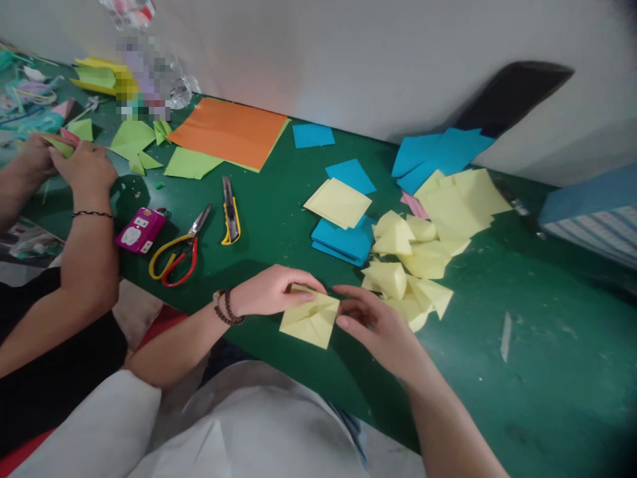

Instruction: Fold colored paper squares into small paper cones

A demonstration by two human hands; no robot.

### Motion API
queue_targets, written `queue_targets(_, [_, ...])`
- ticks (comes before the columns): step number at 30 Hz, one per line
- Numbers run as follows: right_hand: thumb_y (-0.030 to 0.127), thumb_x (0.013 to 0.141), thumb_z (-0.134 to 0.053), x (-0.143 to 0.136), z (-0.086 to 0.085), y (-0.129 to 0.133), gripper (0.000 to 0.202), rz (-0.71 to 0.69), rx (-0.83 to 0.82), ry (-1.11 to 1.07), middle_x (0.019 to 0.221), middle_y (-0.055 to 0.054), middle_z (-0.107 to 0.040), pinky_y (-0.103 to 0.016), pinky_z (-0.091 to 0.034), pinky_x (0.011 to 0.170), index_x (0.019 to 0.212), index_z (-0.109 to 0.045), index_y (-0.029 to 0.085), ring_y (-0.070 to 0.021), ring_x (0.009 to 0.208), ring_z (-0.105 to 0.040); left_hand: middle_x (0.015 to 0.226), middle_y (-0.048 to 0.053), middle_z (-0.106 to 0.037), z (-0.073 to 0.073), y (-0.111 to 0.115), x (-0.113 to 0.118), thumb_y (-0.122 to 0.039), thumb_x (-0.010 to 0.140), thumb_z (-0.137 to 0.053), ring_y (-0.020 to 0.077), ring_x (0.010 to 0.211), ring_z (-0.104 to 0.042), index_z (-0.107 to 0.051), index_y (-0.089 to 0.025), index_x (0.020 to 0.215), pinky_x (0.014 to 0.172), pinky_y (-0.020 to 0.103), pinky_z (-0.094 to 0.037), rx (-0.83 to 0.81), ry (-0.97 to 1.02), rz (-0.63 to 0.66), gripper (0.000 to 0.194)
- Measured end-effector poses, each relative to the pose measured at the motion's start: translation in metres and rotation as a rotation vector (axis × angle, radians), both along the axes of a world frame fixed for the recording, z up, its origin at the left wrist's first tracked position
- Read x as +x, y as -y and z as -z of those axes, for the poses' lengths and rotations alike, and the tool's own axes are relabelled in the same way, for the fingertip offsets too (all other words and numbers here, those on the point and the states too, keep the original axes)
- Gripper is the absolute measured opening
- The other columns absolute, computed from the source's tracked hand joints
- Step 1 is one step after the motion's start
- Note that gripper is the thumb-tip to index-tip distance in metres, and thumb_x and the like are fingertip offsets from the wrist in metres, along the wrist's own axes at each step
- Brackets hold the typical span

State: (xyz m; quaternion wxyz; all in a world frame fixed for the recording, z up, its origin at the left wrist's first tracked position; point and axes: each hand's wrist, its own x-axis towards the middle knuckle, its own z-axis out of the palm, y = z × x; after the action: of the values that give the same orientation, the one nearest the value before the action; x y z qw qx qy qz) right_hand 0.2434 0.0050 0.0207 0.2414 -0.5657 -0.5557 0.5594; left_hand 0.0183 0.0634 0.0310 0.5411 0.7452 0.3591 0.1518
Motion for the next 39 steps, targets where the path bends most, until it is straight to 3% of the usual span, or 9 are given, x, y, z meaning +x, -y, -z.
queue_targets(4, [0.040, 0.082, -0.060, -0.004, 0.005, 0.004, 0.031, 0.055, 0.048, 0.084, 0.074, -0.001, -0.070, -0.028, -0.054, 0.059, 0.108, -0.064, 0.022, -0.0160, 0.064, -0.065, 0.102, 0.005, -0.070, 0.003, 0.000, 0.004, -0.021, 0.094, -0.053, 0.0164, 0.093, -0.066, -0.067, -0.019, 0.110, 0.082, 0.027, -0.050, 0.300, -0.068, 0.144, 0.021])
queue_targets(9, [0.039, 0.084, -0.058, -0.014, 0.020, 0.025, 0.030, 0.248, 0.169, 0.240, 0.070, -0.001, -0.069, -0.026, -0.052, 0.051, 0.107, -0.063, 0.021, -0.0150, 0.054, -0.063, 0.101, 0.008, -0.064, 0.002, 0.040, 0.000, -0.021, 0.097, -0.045, 0.0202, 0.096, -0.059, -0.064, -0.018, 0.106, 0.086, 0.037, -0.049, 0.731, -0.278, -0.165, 0.021])
queue_targets(12, [0.040, 0.086, -0.056, -0.019, 0.024, 0.041, 0.031, 0.297, 0.251, 0.349, 0.069, -0.001, -0.069, -0.024, -0.051, 0.050, 0.110, -0.061, 0.021, -0.0139, 0.051, -0.062, 0.112, 0.008, -0.064, 0.007, 0.070, -0.004, -0.024, 0.096, -0.050, 0.0203, 0.103, -0.058, -0.062, -0.017, 0.109, 0.090, 0.036, -0.049, 0.735, -0.278, -0.042, 0.019])
queue_targets(15, [0.040, 0.088, -0.055, -0.017, 0.021, 0.052, 0.029, 0.137, 0.299, 0.441, 0.063, 0.003, -0.067, -0.022, -0.047, 0.046, 0.111, -0.062, 0.023, -0.0123, 0.046, -0.060, 0.129, 0.006, -0.059, 0.018, 0.083, -0.008, -0.031, 0.095, -0.052, 0.0231, 0.121, -0.052, -0.061, -0.020, 0.114, 0.107, 0.044, -0.040, 0.736, -0.332, 0.058, 0.024])
queue_targets(23, [0.037, 0.090, -0.055, 0.003, 0.013, 0.050, 0.024, -0.059, 0.359, 0.451, 0.070, 0.002, -0.068, -0.023, -0.049, 0.047, 0.109, -0.064, 0.024, -0.0113, 0.047, -0.059, 0.128, 0.004, -0.061, 0.024, 0.043, -0.017, -0.020, 0.097, -0.047, 0.0220, 0.127, -0.048, -0.067, -0.020, 0.104, 0.113, 0.044, -0.034, 1.026, -0.268, 0.302, 0.020])
queue_targets(27, [0.029, 0.091, -0.053, 0.001, 0.015, 0.034, 0.019, -0.074, 0.619, 0.500, 0.096, -0.006, -0.070, -0.029, -0.056, 0.062, 0.105, -0.065, 0.023, -0.0154, 0.068, -0.065, 0.102, 0.003, -0.068, 0.010, 0.042, -0.014, -0.016, 0.096, -0.049, 0.0182, 0.102, -0.059, -0.067, -0.018, 0.091, 0.092, 0.034, -0.048, 1.055, -0.216, 0.140, 0.019])
queue_targets(31, [0.022, 0.090, -0.054, -0.011, 0.012, 0.008, 0.023, -0.147, 0.768, 0.503, 0.106, -0.009, -0.069, -0.039, -0.056, 0.084, 0.112, -0.064, 0.020, -0.0223, 0.098, -0.064, 0.091, 0.004, -0.066, 0.006, 0.073, -0.013, -0.015, 0.095, -0.048, 0.0164, 0.085, -0.059, -0.065, -0.017, 0.088, 0.074, 0.030, -0.048, 0.924, -0.269, -0.056, 0.019])
queue_targets(35, [0.016, 0.091, -0.049, -0.022, 0.014, -0.008, 0.027, -0.321, 0.841, 0.489, 0.113, -0.007, -0.070, -0.044, -0.052, 0.093, 0.114, -0.065, 0.020, -0.0244, 0.112, -0.060, 0.110, 0.003, -0.066, 0.020, 0.093, -0.014, -0.019, 0.095, -0.053, 0.0186, 0.104, -0.058, -0.066, -0.020, 0.102, 0.088, 0.034, -0.047, 0.851, -0.341, -0.047, 0.015])
queue_targets(39, [0.017, 0.093, -0.048, -0.017, 0.019, 0.004, 0.028, -0.388, 0.921, 0.608, 0.120, -0.006, -0.069, -0.051, -0.042, 0.105, 0.116, -0.065, 0.019, -0.0267, 0.125, -0.053, 0.119, 0.000, -0.066, 0.031, 0.080, -0.018, -0.019, 0.097, -0.051, 0.0193, 0.121, -0.052, -0.066, -0.020, 0.101, 0.110, 0.042, -0.036, 0.858, -0.321, -0.011, 0.016])
